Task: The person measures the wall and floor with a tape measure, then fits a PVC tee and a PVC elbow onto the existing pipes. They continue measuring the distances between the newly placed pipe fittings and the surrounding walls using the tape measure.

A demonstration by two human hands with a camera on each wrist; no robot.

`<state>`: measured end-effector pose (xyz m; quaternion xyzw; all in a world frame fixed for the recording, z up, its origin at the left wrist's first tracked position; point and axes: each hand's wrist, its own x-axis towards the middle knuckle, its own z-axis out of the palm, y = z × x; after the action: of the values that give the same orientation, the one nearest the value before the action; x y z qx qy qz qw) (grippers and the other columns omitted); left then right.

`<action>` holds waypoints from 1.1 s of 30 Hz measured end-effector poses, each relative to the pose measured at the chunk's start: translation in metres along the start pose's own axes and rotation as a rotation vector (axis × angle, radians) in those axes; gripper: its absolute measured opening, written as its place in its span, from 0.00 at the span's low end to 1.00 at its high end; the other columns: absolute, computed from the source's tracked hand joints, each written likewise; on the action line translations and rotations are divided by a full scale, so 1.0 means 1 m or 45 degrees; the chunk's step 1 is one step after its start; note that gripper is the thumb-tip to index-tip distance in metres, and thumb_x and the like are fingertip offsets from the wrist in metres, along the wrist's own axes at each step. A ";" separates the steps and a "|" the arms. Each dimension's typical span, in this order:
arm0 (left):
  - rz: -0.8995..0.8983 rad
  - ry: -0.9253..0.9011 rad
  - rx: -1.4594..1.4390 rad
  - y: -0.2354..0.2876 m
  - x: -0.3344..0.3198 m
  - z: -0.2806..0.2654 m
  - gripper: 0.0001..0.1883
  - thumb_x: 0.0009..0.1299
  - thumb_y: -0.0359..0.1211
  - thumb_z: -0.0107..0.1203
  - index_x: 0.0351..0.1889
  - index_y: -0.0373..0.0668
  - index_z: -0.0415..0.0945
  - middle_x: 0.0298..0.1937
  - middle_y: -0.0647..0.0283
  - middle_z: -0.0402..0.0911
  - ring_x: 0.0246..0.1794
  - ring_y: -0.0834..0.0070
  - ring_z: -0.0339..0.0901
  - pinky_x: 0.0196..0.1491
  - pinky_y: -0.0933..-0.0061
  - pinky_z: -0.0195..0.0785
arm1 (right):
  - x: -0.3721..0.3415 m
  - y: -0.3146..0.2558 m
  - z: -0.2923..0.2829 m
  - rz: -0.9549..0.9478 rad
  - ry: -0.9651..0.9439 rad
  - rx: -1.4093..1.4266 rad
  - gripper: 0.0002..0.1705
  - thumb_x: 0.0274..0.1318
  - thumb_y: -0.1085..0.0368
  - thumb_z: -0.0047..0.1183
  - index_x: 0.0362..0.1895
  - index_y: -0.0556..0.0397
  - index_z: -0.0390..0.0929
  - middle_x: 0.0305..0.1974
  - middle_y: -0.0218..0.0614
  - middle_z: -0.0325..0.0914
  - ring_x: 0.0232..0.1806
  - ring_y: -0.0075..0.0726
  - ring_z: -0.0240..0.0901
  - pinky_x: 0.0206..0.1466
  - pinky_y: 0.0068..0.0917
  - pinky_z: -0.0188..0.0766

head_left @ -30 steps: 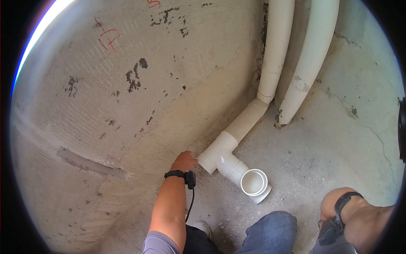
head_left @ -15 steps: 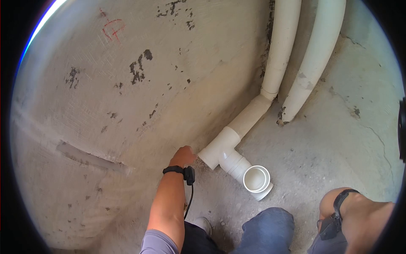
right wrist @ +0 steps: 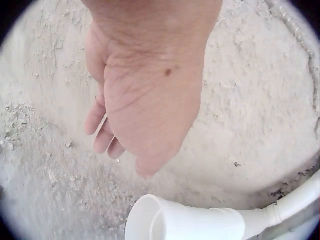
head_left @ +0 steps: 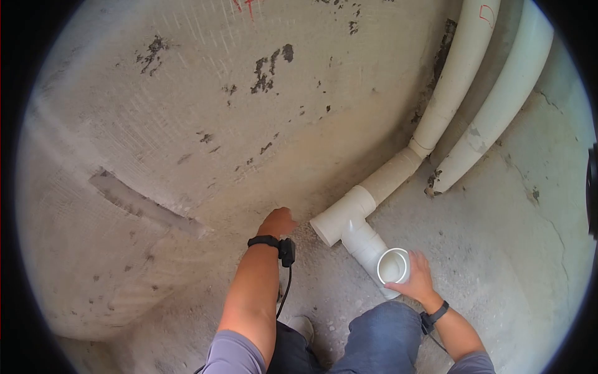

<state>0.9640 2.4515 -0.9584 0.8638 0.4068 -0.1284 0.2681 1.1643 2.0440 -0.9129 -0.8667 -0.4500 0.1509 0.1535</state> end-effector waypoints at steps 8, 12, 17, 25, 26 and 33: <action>0.057 -0.053 0.002 -0.002 0.015 0.016 0.25 0.60 0.44 0.60 0.47 0.32 0.77 0.48 0.42 0.79 0.50 0.51 0.77 0.54 0.59 0.71 | 0.014 -0.048 0.012 0.059 0.041 -0.216 0.72 0.25 0.34 0.71 0.69 0.62 0.50 0.67 0.69 0.49 0.68 0.73 0.48 0.66 0.58 0.53; 0.036 -0.107 -0.032 0.008 0.008 0.008 0.26 0.61 0.44 0.60 0.49 0.32 0.76 0.50 0.43 0.79 0.52 0.52 0.76 0.55 0.59 0.70 | 0.017 -0.044 0.029 0.115 -0.030 -0.172 0.73 0.26 0.33 0.70 0.70 0.64 0.48 0.68 0.68 0.47 0.69 0.71 0.47 0.65 0.59 0.56; 0.051 -0.122 -0.030 0.012 0.009 0.010 0.25 0.61 0.43 0.61 0.49 0.33 0.76 0.50 0.44 0.79 0.53 0.52 0.76 0.55 0.60 0.70 | 0.016 -0.047 0.027 0.137 -0.032 -0.175 0.72 0.29 0.36 0.69 0.70 0.64 0.45 0.69 0.66 0.45 0.70 0.68 0.45 0.64 0.59 0.57; 0.096 -0.186 -0.067 0.028 0.009 0.013 0.36 0.55 0.50 0.66 0.55 0.33 0.72 0.54 0.43 0.77 0.56 0.53 0.74 0.58 0.61 0.68 | 0.022 -0.044 0.028 0.135 0.028 -0.228 0.69 0.30 0.39 0.69 0.70 0.65 0.47 0.68 0.64 0.47 0.65 0.65 0.52 0.63 0.53 0.59; 0.131 -0.145 -0.080 0.029 0.011 0.019 0.42 0.51 0.52 0.67 0.59 0.33 0.69 0.56 0.43 0.75 0.58 0.53 0.73 0.60 0.62 0.67 | 0.023 -0.044 0.028 0.126 0.034 -0.235 0.69 0.30 0.39 0.69 0.70 0.65 0.47 0.67 0.63 0.48 0.64 0.64 0.53 0.62 0.52 0.60; 0.180 -0.331 -0.094 0.056 0.015 0.024 0.57 0.44 0.53 0.72 0.68 0.34 0.57 0.63 0.42 0.68 0.64 0.54 0.67 0.63 0.64 0.62 | 0.022 -0.043 0.029 0.065 0.137 -0.209 0.66 0.27 0.42 0.70 0.67 0.66 0.52 0.64 0.60 0.54 0.58 0.62 0.58 0.60 0.49 0.61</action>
<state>1.0168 2.4175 -0.9647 0.8559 0.3111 -0.2050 0.3585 1.1332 2.0899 -0.9252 -0.8944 -0.4296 0.0706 0.1022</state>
